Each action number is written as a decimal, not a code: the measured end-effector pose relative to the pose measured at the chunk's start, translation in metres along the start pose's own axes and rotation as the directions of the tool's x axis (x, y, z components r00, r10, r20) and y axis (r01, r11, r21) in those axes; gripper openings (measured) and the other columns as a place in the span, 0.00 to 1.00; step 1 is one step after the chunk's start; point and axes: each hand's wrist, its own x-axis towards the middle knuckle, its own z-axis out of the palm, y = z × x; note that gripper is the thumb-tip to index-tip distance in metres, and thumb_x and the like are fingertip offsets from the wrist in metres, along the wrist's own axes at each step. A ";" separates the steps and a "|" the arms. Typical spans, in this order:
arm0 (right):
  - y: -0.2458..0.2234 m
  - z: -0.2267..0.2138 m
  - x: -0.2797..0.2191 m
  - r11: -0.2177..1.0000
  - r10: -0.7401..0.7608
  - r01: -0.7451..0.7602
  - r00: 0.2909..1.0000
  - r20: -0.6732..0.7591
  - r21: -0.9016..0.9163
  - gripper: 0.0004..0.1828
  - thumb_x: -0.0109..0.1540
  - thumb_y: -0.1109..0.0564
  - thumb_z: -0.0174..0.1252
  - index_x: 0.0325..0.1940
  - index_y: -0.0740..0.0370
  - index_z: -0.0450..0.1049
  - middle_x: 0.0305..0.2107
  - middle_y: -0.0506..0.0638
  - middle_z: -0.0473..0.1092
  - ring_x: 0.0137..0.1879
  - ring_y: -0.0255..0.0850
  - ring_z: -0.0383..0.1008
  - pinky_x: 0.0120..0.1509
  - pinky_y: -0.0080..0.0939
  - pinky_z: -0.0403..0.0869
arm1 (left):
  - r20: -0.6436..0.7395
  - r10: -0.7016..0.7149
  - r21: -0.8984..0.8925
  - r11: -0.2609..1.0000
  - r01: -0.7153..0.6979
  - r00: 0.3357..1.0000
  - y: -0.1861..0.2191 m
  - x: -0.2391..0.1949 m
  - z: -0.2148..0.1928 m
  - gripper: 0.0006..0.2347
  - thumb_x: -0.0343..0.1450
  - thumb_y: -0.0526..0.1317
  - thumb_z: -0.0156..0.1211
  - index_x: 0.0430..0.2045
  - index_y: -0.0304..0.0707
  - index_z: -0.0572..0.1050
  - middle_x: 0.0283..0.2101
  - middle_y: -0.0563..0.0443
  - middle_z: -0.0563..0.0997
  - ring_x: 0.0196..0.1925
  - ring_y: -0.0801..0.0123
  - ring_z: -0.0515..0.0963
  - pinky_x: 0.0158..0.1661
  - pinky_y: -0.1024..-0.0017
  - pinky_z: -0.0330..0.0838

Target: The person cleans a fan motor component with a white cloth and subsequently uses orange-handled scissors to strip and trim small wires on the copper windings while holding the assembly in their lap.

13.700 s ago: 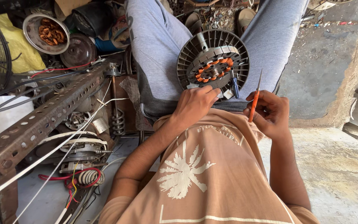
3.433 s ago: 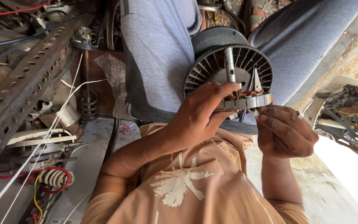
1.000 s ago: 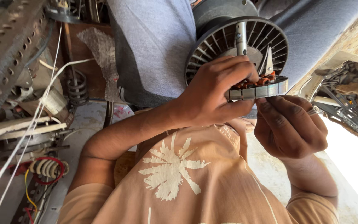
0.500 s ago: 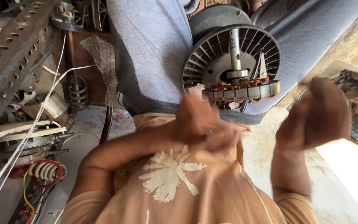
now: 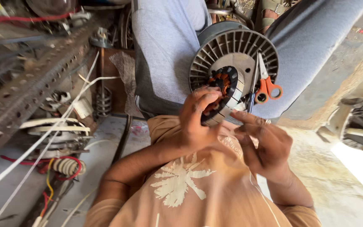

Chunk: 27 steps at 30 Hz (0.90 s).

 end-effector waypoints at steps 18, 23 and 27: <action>0.054 0.007 0.018 0.932 -0.323 0.215 0.855 -0.405 -0.292 0.07 0.57 0.73 0.68 0.37 0.68 0.79 0.33 0.58 0.77 0.39 0.50 0.81 0.45 0.42 0.78 | 0.471 0.019 -0.315 0.937 0.149 0.882 -0.043 0.078 -0.002 0.14 0.62 0.29 0.73 0.38 0.35 0.76 0.45 0.44 0.83 0.47 0.63 0.86 0.48 0.72 0.80; 0.057 0.005 0.019 0.917 -0.331 0.219 0.884 -0.331 -0.332 0.09 0.56 0.72 0.68 0.38 0.66 0.82 0.33 0.57 0.77 0.38 0.48 0.80 0.43 0.42 0.78 | 0.454 0.089 -0.245 0.969 0.028 0.887 -0.033 0.089 -0.001 0.13 0.62 0.35 0.70 0.38 0.36 0.76 0.44 0.46 0.82 0.49 0.56 0.81 0.53 0.66 0.74; 0.061 -0.009 0.021 0.931 -0.314 0.246 0.917 -0.245 -0.272 0.12 0.55 0.72 0.65 0.39 0.64 0.84 0.32 0.55 0.77 0.37 0.46 0.79 0.43 0.42 0.78 | 0.476 0.027 -0.097 0.995 0.022 0.879 -0.026 0.090 -0.002 0.15 0.61 0.41 0.68 0.39 0.36 0.77 0.41 0.47 0.80 0.42 0.59 0.76 0.48 0.66 0.70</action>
